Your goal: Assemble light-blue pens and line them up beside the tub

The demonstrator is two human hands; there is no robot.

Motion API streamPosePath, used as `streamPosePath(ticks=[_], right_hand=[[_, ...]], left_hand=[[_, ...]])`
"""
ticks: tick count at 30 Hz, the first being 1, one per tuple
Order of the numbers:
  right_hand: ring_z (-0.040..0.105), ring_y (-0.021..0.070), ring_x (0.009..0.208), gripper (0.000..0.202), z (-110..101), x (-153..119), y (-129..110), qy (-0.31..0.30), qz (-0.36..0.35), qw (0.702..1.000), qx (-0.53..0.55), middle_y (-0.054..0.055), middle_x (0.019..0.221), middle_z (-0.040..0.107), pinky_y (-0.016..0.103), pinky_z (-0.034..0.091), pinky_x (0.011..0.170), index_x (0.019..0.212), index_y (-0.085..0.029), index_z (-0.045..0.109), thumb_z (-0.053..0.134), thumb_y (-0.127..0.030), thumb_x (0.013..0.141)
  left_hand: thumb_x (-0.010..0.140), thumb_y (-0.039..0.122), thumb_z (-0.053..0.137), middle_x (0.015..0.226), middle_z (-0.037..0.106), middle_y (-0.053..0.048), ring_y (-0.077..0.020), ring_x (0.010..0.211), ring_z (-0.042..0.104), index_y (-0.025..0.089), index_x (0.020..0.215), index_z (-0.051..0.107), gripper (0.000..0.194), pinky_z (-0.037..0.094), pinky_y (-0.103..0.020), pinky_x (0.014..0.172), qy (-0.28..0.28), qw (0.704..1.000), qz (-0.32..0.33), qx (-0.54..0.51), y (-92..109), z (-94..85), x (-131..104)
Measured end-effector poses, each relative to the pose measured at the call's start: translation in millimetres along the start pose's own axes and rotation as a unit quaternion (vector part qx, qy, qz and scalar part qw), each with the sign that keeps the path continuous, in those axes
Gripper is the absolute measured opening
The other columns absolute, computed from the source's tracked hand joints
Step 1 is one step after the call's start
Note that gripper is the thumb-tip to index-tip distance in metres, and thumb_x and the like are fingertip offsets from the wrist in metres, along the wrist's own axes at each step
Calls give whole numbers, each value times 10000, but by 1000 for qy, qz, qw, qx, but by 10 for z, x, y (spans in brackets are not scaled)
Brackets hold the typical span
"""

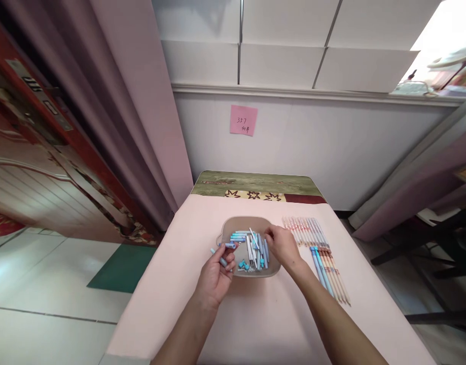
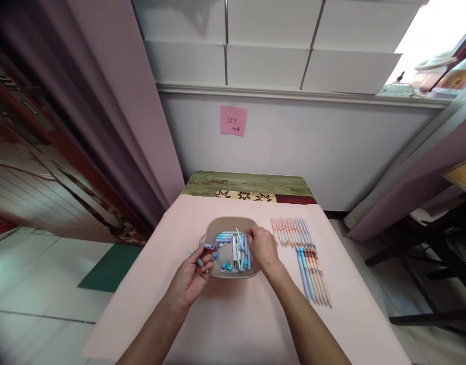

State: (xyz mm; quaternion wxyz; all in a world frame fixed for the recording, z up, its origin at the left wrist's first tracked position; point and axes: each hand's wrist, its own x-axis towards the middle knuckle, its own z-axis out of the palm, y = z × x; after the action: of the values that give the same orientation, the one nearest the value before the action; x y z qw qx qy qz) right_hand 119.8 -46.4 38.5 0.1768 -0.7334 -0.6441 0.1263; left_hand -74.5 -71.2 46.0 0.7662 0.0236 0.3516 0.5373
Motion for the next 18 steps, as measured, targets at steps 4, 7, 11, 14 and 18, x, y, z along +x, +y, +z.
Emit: streamPosePath(ticks=[4,7,11,14,18], right_hand=[[673,238,829,177,276,169,-113,-53,20,997,-43,156,830,724,284,447,706,797,-150,724,556,-205,792],[674,268,869,178,470,256,-161,-75,40,995,-54,208,880,715,300,463,720,846,-103,729,606,-192,753],[667,305,901,174,525,315,-166,-81,59,994,-31,253,896,699,327,472,741,830,-52,714,593,-119,723],[671,277,871,156,407,268,-172,-73,47,996,28,221,853,704,308,475,732,770,-79,685,554,-163,764],[663,147,665,221,168,37,-196,-73,6,984,163,46,715,688,212,474,591,867,-166,604,415,-282,876]], left_hand=[[867,110,515,778,651,-99,-34,450,427,106,784,575,102,309,-131,342,1,1000,0,-3,-8,10,-9],[869,101,506,784,647,-105,-30,448,419,96,789,570,103,304,-128,336,9,1000,-2,1,-8,5,-29],[859,69,501,802,644,-114,-24,441,398,89,764,552,109,297,-128,328,18,1000,-7,-4,18,19,-74],[856,60,500,817,638,-113,-14,436,372,73,778,557,97,297,-125,330,6,1000,-24,-13,37,42,-98],[850,67,521,801,625,-95,-10,432,363,68,788,562,74,287,-123,327,-6,999,-38,-10,16,56,-101]])
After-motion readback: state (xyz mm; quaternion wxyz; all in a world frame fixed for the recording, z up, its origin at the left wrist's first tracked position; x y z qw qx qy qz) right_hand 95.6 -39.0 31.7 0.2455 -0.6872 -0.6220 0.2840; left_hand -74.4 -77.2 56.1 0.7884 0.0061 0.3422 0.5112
